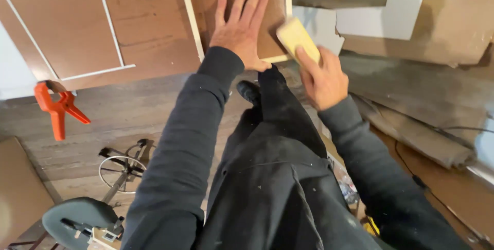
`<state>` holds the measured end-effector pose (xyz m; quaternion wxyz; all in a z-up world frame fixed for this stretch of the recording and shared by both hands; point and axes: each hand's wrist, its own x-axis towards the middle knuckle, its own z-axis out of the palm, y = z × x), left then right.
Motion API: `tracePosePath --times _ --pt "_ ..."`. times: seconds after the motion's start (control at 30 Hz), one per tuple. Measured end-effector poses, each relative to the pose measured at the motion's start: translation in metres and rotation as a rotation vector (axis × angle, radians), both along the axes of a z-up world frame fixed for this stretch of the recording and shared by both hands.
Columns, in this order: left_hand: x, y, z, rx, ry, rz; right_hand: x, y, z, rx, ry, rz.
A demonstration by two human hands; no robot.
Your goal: Sanding the edges of a wooden picture frame using a sanding block.
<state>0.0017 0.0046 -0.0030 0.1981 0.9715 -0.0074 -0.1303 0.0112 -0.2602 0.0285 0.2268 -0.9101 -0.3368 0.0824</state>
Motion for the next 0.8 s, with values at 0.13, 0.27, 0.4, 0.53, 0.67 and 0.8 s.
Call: tracePosePath --times 0.13,0.27,0.4,0.53,0.67,0.8 --pt "0.004 0.001 0.0 0.036 -0.019 -0.01 -0.008 -0.009 -0.012 0.087 -0.024 0.001" --pt "0.003 0.004 0.002 0.007 0.002 0.004 -0.006 -0.008 -0.01 0.056 0.004 -0.01" --pt "0.002 0.0 0.003 -0.003 -0.007 -0.006 0.01 0.009 0.001 0.065 -0.001 -0.008" --pt "0.002 0.0 0.007 0.01 0.018 0.01 -0.016 -0.013 -0.004 0.042 0.015 0.006" --pt "0.006 -0.001 0.01 0.009 0.053 0.011 0.036 0.023 -0.01 0.03 0.02 -0.04" --pt "0.01 0.002 0.015 0.004 0.073 0.017 0.14 0.08 -0.052 0.18 -0.093 -0.015"
